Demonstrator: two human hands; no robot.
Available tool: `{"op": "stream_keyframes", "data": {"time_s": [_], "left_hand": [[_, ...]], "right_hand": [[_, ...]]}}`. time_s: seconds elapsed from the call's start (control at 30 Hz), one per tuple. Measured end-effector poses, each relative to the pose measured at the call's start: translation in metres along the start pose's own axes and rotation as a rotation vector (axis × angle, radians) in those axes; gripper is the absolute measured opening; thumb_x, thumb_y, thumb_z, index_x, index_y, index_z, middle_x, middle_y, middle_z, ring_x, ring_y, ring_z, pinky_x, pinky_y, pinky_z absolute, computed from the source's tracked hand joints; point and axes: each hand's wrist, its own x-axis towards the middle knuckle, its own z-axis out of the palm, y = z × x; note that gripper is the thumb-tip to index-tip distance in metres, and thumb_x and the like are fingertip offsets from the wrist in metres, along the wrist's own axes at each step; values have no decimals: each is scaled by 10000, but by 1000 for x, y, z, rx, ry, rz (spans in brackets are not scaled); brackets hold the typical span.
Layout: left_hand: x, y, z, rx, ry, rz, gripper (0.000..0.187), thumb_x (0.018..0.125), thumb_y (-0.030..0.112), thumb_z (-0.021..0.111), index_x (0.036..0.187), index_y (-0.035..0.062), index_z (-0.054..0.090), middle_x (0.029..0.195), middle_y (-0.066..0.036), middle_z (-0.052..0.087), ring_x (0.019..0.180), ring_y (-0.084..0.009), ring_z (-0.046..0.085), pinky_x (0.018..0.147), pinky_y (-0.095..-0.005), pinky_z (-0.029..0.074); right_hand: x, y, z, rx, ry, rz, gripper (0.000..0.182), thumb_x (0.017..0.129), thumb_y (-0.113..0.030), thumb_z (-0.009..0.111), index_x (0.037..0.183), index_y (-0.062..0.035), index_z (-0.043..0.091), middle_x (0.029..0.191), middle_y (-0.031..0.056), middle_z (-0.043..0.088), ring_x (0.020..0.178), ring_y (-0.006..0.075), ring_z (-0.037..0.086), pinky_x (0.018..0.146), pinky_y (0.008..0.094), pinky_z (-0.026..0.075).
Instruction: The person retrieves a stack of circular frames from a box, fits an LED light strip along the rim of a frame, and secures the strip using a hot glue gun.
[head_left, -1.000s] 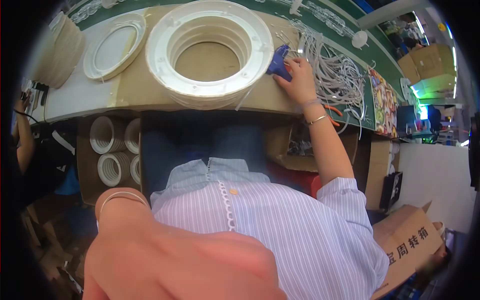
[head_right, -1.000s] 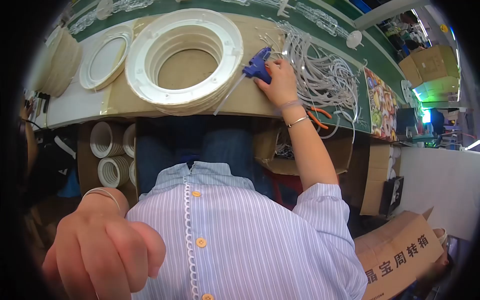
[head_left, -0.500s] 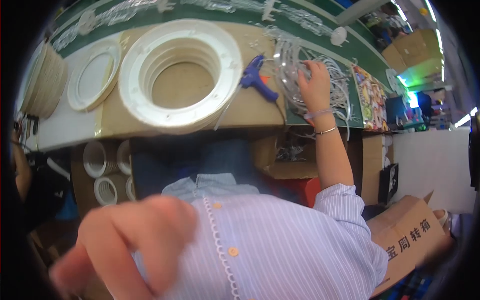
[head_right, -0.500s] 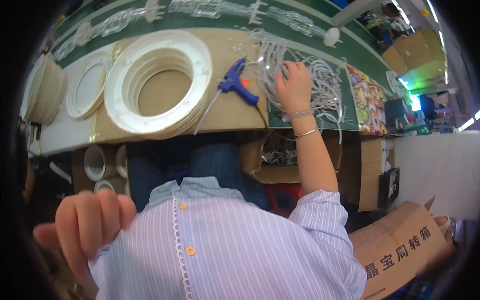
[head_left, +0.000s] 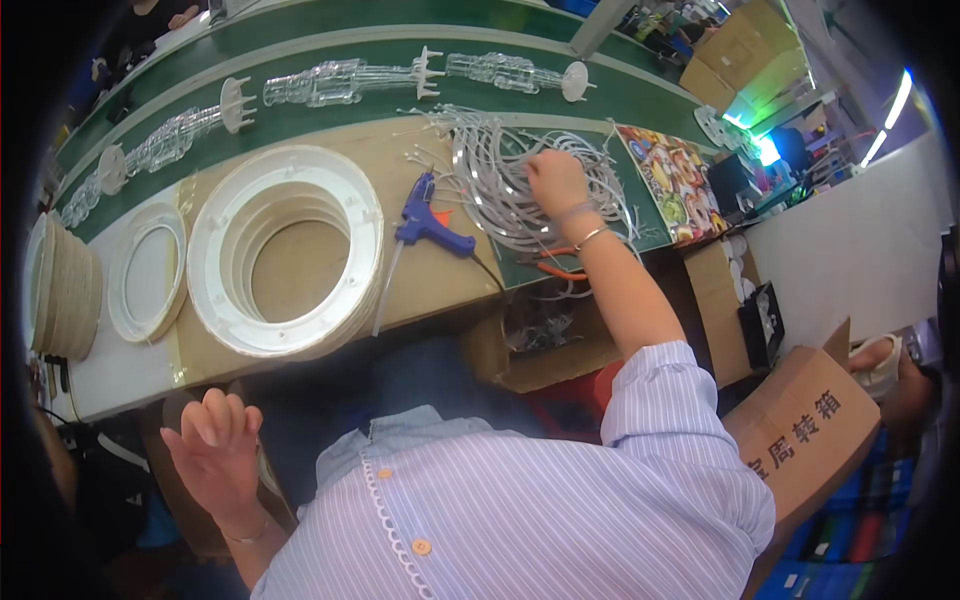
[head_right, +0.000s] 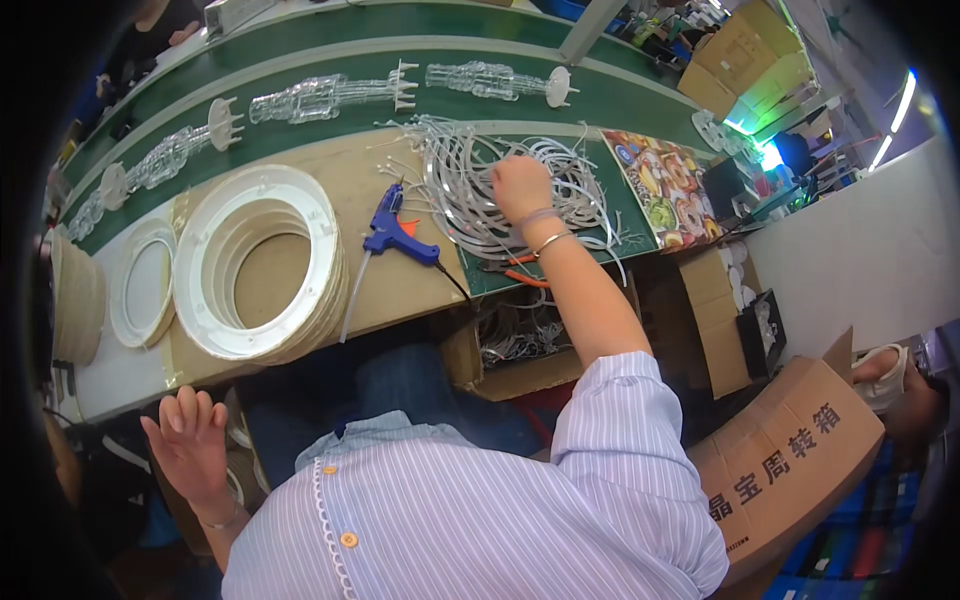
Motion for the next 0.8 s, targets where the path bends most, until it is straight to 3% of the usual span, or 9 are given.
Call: {"op": "stream_keyframes", "data": {"time_s": [0.1, 0.17, 0.23, 0.33, 0.53, 0.63, 0.7, 0.77, 0.8], "left_hand": [[-2, 5, -3, -12, 18, 14, 345, 898, 380, 345, 691, 105, 362, 674, 3, 281, 623, -121, 269, 633, -273, 260], [-3, 4, -5, -42, 59, 39, 340, 900, 371, 345, 692, 102, 363, 672, 3, 281, 619, -118, 267, 632, -273, 261], [-3, 4, -5, -52, 53, 45, 338, 901, 366, 345, 692, 101, 363, 671, 4, 281, 616, -116, 267, 631, -272, 262], [-6, 4, -4, -63, 38, 60, 333, 903, 357, 343, 692, 101, 363, 670, 4, 281, 612, -114, 268, 629, -270, 263], [-8, 7, -7, -29, 71, 100, 341, 904, 363, 328, 686, 104, 364, 658, -1, 281, 604, -117, 269, 626, -273, 262], [-9, 6, -8, -21, 69, 111, 338, 904, 359, 328, 687, 103, 363, 658, -2, 279, 606, -118, 269, 625, -273, 263], [-11, 4, -8, -25, 88, 126, 351, 903, 370, 317, 680, 105, 368, 649, -6, 277, 601, -121, 267, 626, -279, 262], [-12, 3, -6, -23, 130, 101, 351, 904, 368, 315, 683, 101, 372, 652, -9, 283, 605, -125, 272, 627, -281, 267], [-14, 4, -7, -16, 147, 100, 350, 904, 364, 314, 687, 97, 379, 654, -12, 289, 606, -129, 277, 628, -284, 271]], "right_hand": [[12, 18, -11, 157, 224, 154, 186, 750, -214, 544, 755, -40, 609, 742, 160, 579, 707, 336, 555, 644, 413, 439], [23, 29, -23, 265, 271, 238, 202, 782, -214, 530, 772, -26, 603, 669, 130, 587, 643, 268, 580, 584, 356, 446], [36, 42, -32, 766, 224, 480, 211, 799, -215, 531, 784, -16, 600, 596, 61, 565, 531, 154, 546, 503, 282, 419], [49, 58, -53, 795, 349, 446, 218, 807, -218, 540, 758, -12, 592, 569, 4, 524, 480, 67, 475, 452, 217, 374], [62, 54, -127, 747, 691, 242, 196, 847, -202, 495, 805, -20, 554, 546, 4, 503, 456, 63, 461, 400, 201, 353], [63, 61, -150, 722, 868, 307, 190, 856, -199, 482, 823, -24, 549, 552, 15, 510, 436, 72, 466, 393, 204, 367], [61, 84, -129, 655, 833, 273, 191, 850, -187, 482, 818, -9, 546, 583, 52, 545, 451, 107, 523, 413, 215, 422], [67, 85, -126, 861, 523, 599, 208, 838, -153, 477, 779, 39, 531, 612, 107, 577, 492, 160, 585, 427, 243, 455], [73, 91, -139, 917, 619, 544, 211, 836, -151, 473, 786, 47, 523, 626, 137, 589, 503, 192, 601, 447, 263, 488]]}}
